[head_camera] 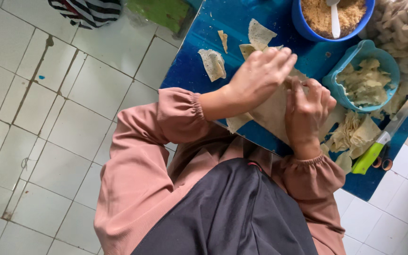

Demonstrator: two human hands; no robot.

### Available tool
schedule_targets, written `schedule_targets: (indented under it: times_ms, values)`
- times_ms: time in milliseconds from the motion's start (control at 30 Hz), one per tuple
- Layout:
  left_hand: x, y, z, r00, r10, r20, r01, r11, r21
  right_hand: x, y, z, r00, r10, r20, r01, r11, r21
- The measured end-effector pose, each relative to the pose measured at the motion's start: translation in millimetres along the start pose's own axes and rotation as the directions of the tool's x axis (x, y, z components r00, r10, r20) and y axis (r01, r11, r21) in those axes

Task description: The person sits on the floor at a low blue table and folds thin crispy cracker pieces by hand, pinching each piece closed and setting it aside. They occasionally use a spoon to scoop brown seasoning powder from a blue bowl onto the crackers while working through the pile.

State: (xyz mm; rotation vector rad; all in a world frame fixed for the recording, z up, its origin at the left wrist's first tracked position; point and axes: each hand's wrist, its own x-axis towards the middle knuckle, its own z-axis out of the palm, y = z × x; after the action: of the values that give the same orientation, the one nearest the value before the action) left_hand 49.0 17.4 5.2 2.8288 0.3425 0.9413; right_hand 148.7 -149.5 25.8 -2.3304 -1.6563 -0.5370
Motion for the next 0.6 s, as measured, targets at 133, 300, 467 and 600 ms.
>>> schedule_targets:
  times_ms: [133,300,467,600]
  values:
    - [-31.0,-20.2,-36.2,0.994,-0.099,0.046,0.104,0.983,-0.150,16.8,9.8,4.0,0.999,0.031,0.042,-0.035,0.994,0.102]
    - [-75.8,-15.3,-71.7,0.980,-0.165,0.109,0.192,0.926,-0.326,27.0,10.5,7.5,0.997,0.066,0.030,-0.070,0.982,0.178]
    - [-87.2,-4.2,-77.7,0.983,-0.181,0.035,0.181,0.908,-0.379,51.3,30.9,-55.1,0.955,0.191,-0.229,-0.111,0.940,0.322]
    - [-88.8,-4.8,-73.8,0.988,-0.153,-0.007,0.141,0.928,-0.345,105.7,63.0,-132.9,0.982,-0.001,-0.190,0.003,1.000,0.011]
